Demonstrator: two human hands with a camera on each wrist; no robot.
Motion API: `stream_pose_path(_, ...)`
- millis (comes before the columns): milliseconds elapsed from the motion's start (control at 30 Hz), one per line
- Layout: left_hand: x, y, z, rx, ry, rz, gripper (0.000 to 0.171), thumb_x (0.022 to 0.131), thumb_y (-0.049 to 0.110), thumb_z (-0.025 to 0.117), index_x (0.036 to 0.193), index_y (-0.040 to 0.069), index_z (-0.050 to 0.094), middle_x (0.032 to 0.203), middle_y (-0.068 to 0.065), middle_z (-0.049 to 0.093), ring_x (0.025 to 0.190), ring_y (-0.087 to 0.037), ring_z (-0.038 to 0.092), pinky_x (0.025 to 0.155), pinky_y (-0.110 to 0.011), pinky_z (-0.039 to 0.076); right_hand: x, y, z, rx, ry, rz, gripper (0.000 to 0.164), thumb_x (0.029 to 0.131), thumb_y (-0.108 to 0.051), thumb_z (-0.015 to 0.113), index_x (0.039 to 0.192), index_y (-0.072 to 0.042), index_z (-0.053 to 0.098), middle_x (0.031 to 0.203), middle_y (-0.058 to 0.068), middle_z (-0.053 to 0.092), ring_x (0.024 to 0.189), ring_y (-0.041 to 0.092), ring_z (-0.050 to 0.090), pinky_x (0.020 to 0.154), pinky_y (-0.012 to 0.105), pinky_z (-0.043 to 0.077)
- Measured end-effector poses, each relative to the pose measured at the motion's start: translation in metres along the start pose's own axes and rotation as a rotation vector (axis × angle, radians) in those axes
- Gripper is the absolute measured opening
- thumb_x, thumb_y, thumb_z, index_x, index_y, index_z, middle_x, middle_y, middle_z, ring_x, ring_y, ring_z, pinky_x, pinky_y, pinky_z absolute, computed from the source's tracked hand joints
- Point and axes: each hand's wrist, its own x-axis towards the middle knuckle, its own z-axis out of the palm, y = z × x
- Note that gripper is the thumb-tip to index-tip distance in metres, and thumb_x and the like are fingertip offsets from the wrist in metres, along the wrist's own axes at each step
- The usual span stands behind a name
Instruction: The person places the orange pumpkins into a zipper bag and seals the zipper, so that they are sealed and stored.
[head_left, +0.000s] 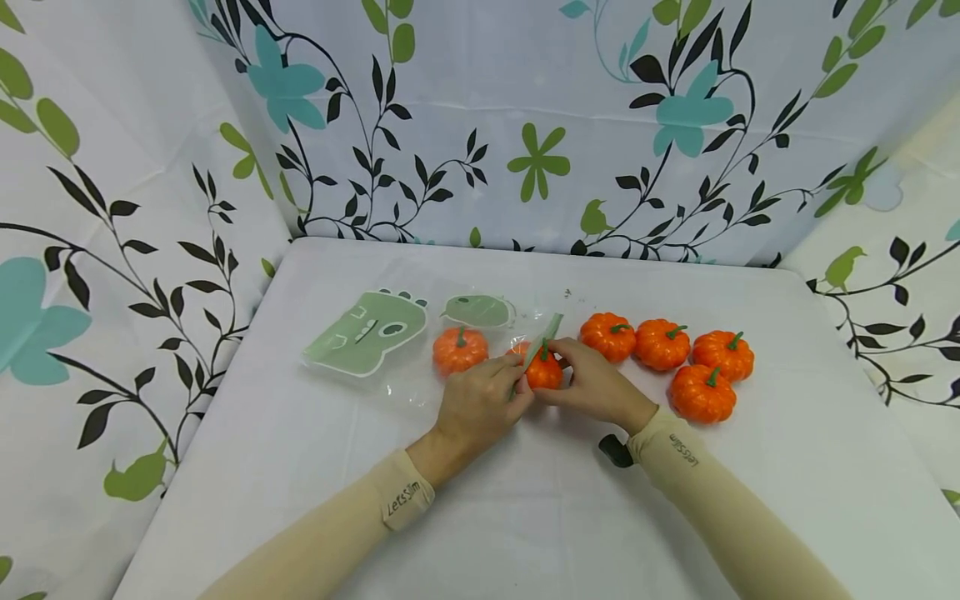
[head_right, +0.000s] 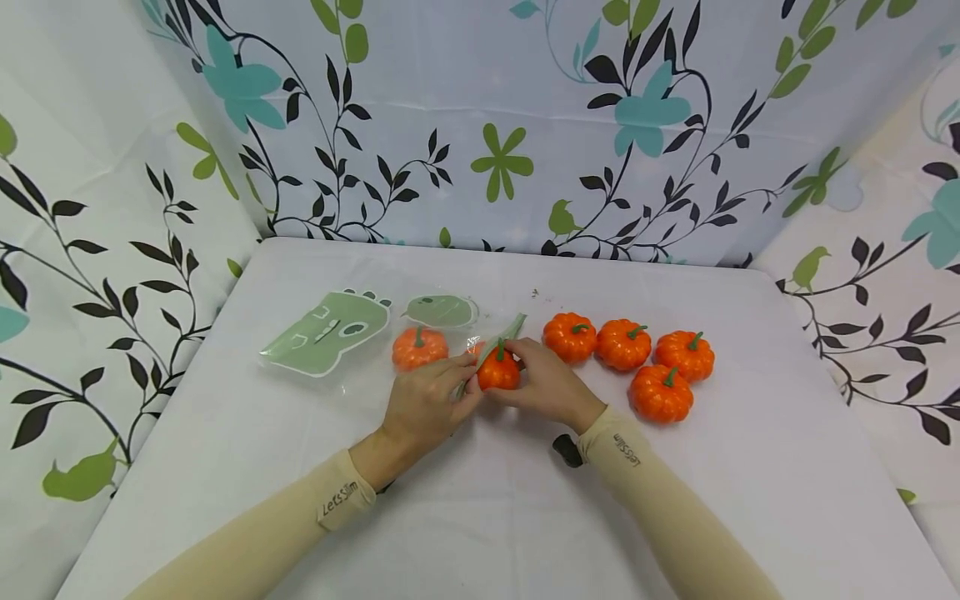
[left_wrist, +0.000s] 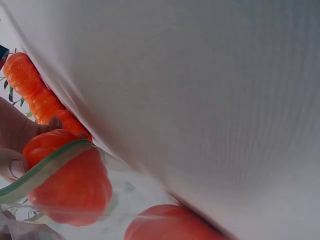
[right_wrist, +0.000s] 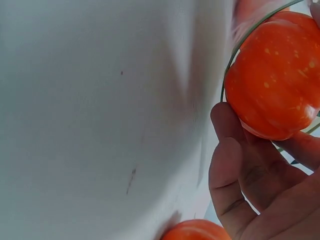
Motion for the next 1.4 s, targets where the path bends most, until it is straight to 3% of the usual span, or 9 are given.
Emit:
stream_pose_path(233, 0.001, -0.002, -0.001, -0.019, 0.029, -0.025, 0.011, 0.076, 0.005, 0.070, 0.084, 0.003, 0.077, 0.093, -0.008, 0.077, 0.082, -0.019, 0.075, 0.062, -0.029, 0.060, 0.004, 0.000, 0.005, 0.017, -0.002, -0.005, 0.069, 0.082, -0.039, 0.080, 0.139, -0.010, 0.056, 0.128, 0.002, 0.061, 0.110, 0.023, 0.058, 0.088, 0.040, 0.054)
stream_pose_path(433, 0.002, -0.005, -0.002, -0.037, 0.037, -0.044, 0.010, 0.075, 0.004, 0.069, 0.082, 0.003, 0.077, 0.095, -0.010, 0.077, 0.082, -0.020, 0.076, 0.058, -0.029, 0.059, 0.003, 0.003, 0.007, 0.023, 0.003, -0.100, 0.073, 0.079, -0.037, 0.084, 0.142, -0.013, 0.055, 0.132, 0.000, 0.059, 0.111, 0.020, 0.057, 0.086, 0.039, 0.054)
stream_pose_path(600, 0.002, -0.004, -0.001, -0.034, 0.021, -0.048, 0.013, 0.076, 0.004, 0.069, 0.085, 0.004, 0.078, 0.097, -0.008, 0.077, 0.085, -0.019, 0.075, 0.061, -0.028, 0.059, 0.002, 0.002, 0.008, -0.006, -0.007, -0.189, 0.070, 0.079, -0.040, 0.084, 0.140, -0.017, 0.058, 0.143, -0.002, 0.053, 0.125, 0.017, 0.052, 0.104, 0.043, 0.046)
stream_pose_path(667, 0.002, -0.003, -0.001, -0.024, 0.021, -0.037, 0.014, 0.077, 0.005, 0.068, 0.086, 0.005, 0.079, 0.097, -0.007, 0.077, 0.086, -0.018, 0.075, 0.063, -0.028, 0.060, 0.004, 0.001, 0.009, -0.028, -0.009, -0.204, 0.064, 0.079, -0.039, 0.083, 0.136, -0.019, 0.061, 0.139, -0.004, 0.054, 0.124, 0.015, 0.051, 0.107, 0.041, 0.044)
stream_pose_path(800, 0.003, 0.000, 0.000, -0.018, 0.041, -0.002, 0.014, 0.076, 0.004, 0.067, 0.084, 0.006, 0.078, 0.094, -0.004, 0.077, 0.084, -0.015, 0.075, 0.063, -0.028, 0.060, 0.010, -0.002, 0.012, -0.042, -0.015, -0.214, 0.056, 0.079, -0.035, 0.083, 0.128, -0.016, 0.065, 0.125, -0.004, 0.059, 0.113, 0.015, 0.055, 0.102, 0.039, 0.047)
stream_pose_path(933, 0.003, 0.003, 0.001, -0.023, 0.075, 0.025, 0.013, 0.076, 0.003, 0.066, 0.081, 0.007, 0.077, 0.092, -0.003, 0.077, 0.084, -0.013, 0.075, 0.061, -0.027, 0.059, 0.016, -0.007, 0.015, -0.012, -0.029, -0.206, 0.064, 0.078, -0.027, 0.085, 0.135, -0.009, 0.062, 0.124, -0.001, 0.064, 0.109, 0.015, 0.059, 0.102, 0.038, 0.047)
stream_pose_path(1067, 0.002, 0.004, 0.002, -0.029, 0.086, 0.039, 0.012, 0.077, 0.005, 0.066, 0.082, 0.006, 0.077, 0.093, -0.003, 0.077, 0.085, -0.014, 0.075, 0.061, -0.028, 0.059, 0.023, -0.015, 0.021, -0.001, -0.042, -0.277, 0.069, 0.085, -0.017, 0.079, 0.146, 0.000, 0.051, 0.132, 0.008, 0.064, 0.118, 0.021, 0.060, 0.106, 0.040, 0.045)
stream_pose_path(1200, 0.002, 0.005, 0.002, -0.029, 0.068, 0.044, 0.012, 0.078, 0.005, 0.066, 0.082, 0.005, 0.077, 0.093, -0.005, 0.077, 0.085, -0.017, 0.075, 0.066, -0.029, 0.060, 0.028, -0.020, 0.028, 0.023, -0.052, -0.362, 0.064, 0.094, -0.007, 0.069, 0.150, 0.003, 0.042, 0.145, 0.016, 0.054, 0.133, 0.029, 0.051, 0.112, 0.044, 0.039)
stream_pose_path(1400, 0.002, 0.003, 0.002, -0.028, 0.066, 0.025, 0.012, 0.078, 0.006, 0.069, 0.085, 0.005, 0.079, 0.095, -0.005, 0.077, 0.085, -0.017, 0.075, 0.067, -0.029, 0.060, 0.026, -0.019, 0.029, 0.103, -0.061, -0.268, 0.062, 0.095, -0.006, 0.067, 0.151, 0.002, 0.042, 0.152, 0.013, 0.048, 0.137, 0.029, 0.048, 0.113, 0.045, 0.038)
